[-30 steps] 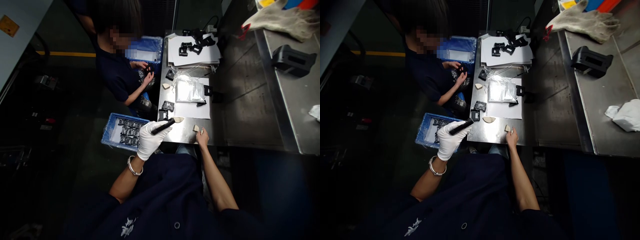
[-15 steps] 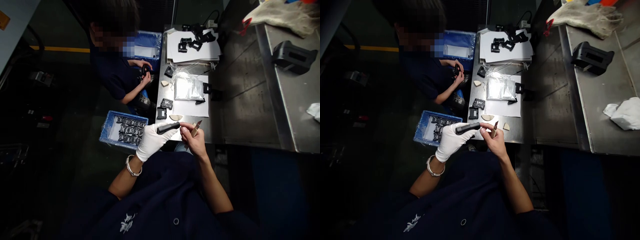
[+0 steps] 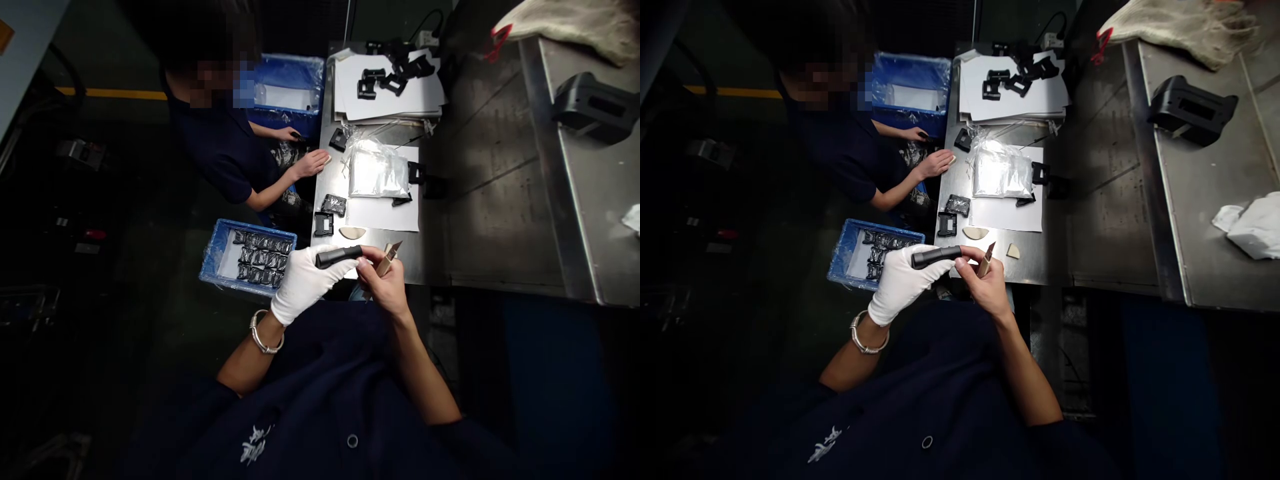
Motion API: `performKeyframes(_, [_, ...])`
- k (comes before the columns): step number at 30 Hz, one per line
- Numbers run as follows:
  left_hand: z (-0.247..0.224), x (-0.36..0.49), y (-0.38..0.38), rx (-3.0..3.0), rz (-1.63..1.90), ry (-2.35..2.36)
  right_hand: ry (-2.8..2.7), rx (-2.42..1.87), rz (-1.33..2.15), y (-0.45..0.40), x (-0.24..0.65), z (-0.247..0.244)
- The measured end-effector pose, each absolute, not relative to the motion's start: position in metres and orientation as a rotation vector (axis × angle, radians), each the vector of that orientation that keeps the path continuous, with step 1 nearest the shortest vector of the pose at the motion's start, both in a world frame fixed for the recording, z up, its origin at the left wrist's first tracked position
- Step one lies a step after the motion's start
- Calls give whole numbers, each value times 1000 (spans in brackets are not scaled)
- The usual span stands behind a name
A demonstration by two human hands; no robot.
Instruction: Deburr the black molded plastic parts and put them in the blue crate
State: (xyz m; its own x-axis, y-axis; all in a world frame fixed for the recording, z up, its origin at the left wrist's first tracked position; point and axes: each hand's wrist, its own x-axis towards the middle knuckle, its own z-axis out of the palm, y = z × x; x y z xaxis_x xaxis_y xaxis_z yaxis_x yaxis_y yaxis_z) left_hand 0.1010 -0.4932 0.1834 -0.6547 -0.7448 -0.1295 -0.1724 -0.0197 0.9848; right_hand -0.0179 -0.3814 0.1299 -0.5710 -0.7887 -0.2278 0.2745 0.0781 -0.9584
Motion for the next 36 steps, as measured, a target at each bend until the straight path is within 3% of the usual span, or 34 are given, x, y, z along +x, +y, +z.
performKeyframes(36, [179,117,-489,545,-1098,-2234,1506,-551,-1625,-375,0,135])
